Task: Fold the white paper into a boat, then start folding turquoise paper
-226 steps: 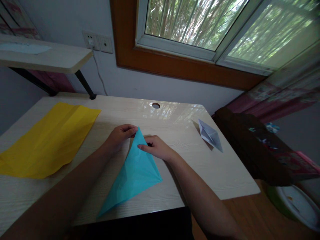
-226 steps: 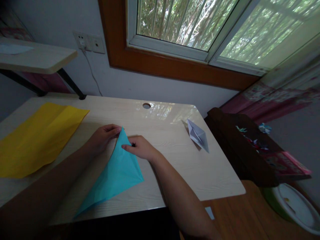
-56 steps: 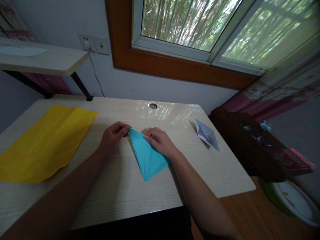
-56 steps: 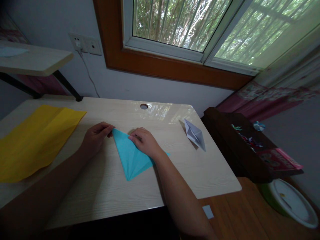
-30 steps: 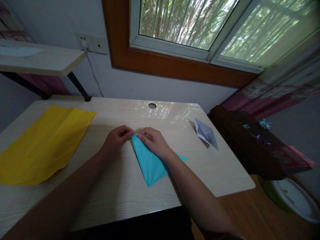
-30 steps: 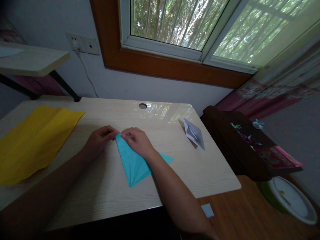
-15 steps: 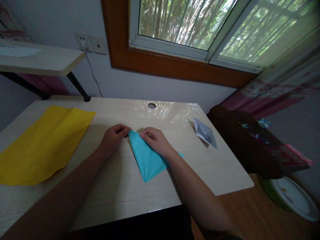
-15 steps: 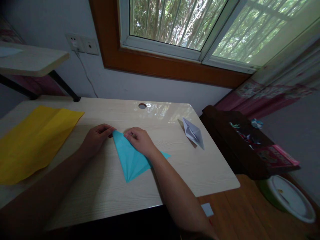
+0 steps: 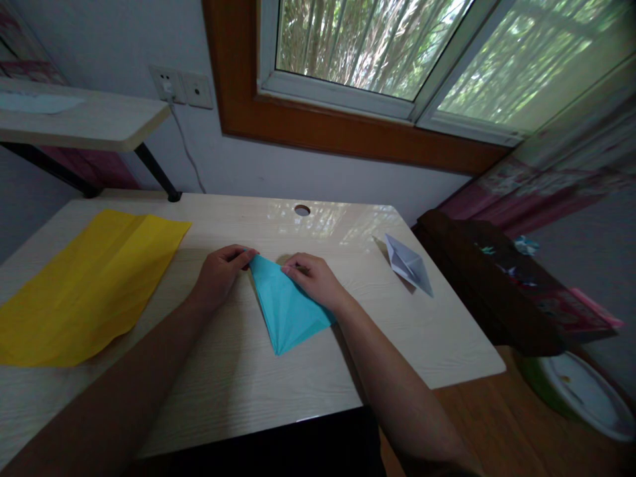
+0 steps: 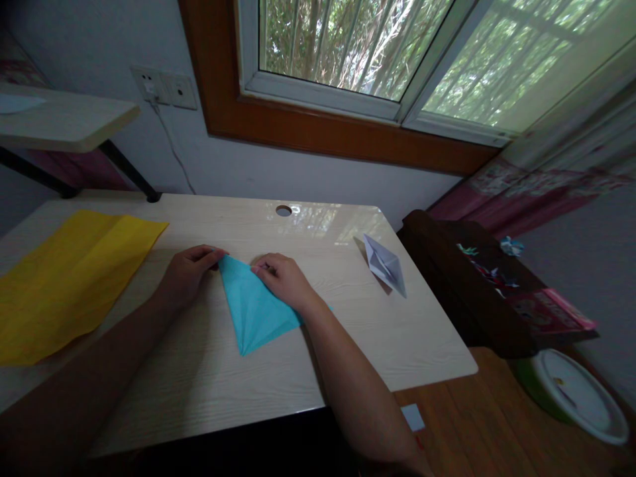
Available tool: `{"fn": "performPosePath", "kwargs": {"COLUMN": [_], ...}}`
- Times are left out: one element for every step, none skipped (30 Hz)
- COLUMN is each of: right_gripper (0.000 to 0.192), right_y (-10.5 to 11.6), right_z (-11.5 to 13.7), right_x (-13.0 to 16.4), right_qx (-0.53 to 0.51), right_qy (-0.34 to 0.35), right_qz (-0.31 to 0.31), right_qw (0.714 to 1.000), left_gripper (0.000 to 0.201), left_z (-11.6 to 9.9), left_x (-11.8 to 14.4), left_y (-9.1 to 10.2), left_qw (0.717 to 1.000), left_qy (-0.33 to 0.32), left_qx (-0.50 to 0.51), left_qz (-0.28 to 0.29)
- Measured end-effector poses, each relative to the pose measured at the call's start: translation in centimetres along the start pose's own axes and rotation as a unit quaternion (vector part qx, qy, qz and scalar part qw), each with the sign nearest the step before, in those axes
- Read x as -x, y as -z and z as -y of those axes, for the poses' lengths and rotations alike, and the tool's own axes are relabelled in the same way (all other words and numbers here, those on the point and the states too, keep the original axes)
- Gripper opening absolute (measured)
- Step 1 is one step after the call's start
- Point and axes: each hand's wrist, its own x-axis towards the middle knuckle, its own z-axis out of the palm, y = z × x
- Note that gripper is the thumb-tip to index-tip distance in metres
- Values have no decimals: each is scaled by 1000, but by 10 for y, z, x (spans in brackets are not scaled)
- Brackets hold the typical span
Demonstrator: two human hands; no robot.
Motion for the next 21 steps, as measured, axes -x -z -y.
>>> {"fn": "performPosePath", "kwargs": {"right_gripper": [19,19,20,20,21,21,22,22,22,22,22,22,22,23,23,23,24,24,25,25,25], "right_y": [2,5,7,10,12,14,16,18,19,20,21,21,22,22,23,24,25,26,27,28,29], "right_z": [-1,-3,-4,-4,-4,-4,-4,-4,-4,-4,-4,-5,-5,-6,-7,-9,-10,-12,-13,-15,-16], "right_x": [1,2,3,4,5,6,7,7,8,8,9,9,9,10,10,11,11,12,12,13,13], "right_qx": [2,5,10,13,15,14,11,5,0,-6,-12,-18,-24,-30,-36,-40,-43,-46,-48,-51,-54], "right_qy": [-5,-11,-16,-22,-27,-31,-35,-37,-39,-40,-41,-41,-42,-43,-46,-50,-56,-62,-67,-71,-73], "right_qz": [6,12,19,26,30,35,38,41,45,49,54,59,64,68,71,72,71,68,65,64,62], "right_qw": [1000,1000,1000,999,999,999,999,998,998,998,998,997,997,996,996,995,995,995,994,994,994], "left_gripper": [25,24,24,24,24,25,25,26,26,26,25,25,24,24,23,22,22,22,22,22,22], "left_z": [2,4,6,7,8,8,8,7,7,6,6,6,6,6,6,7,9,11,12,15,17], "left_x": [-2,-4,-5,-7,-8,-9,-10,-10,-11,-11,-12,-12,-13,-14,-16,-17,-19,-20,-22,-24,-25], "left_y": [1,1,1,1,2,2,2,3,4,5,6,8,9,11,13,15,17,19,21,23,24], "left_qw": [1000,999,997,994,991,987,985,983,981,980,978,977,974,972,969,967,965,964,963,962,961], "left_qy": [4,10,16,21,27,31,33,35,36,36,36,37,36,33,28,23,19,14,11,7,1], "left_qx": [16,38,66,95,121,142,155,162,163,164,164,166,169,174,177,180,180,178,175,173,170], "left_qz": [-13,-24,-34,-43,-52,-62,-73,-84,-95,-107,-120,-131,-143,-156,-168,-179,-188,-197,-205,-212,-219]}}
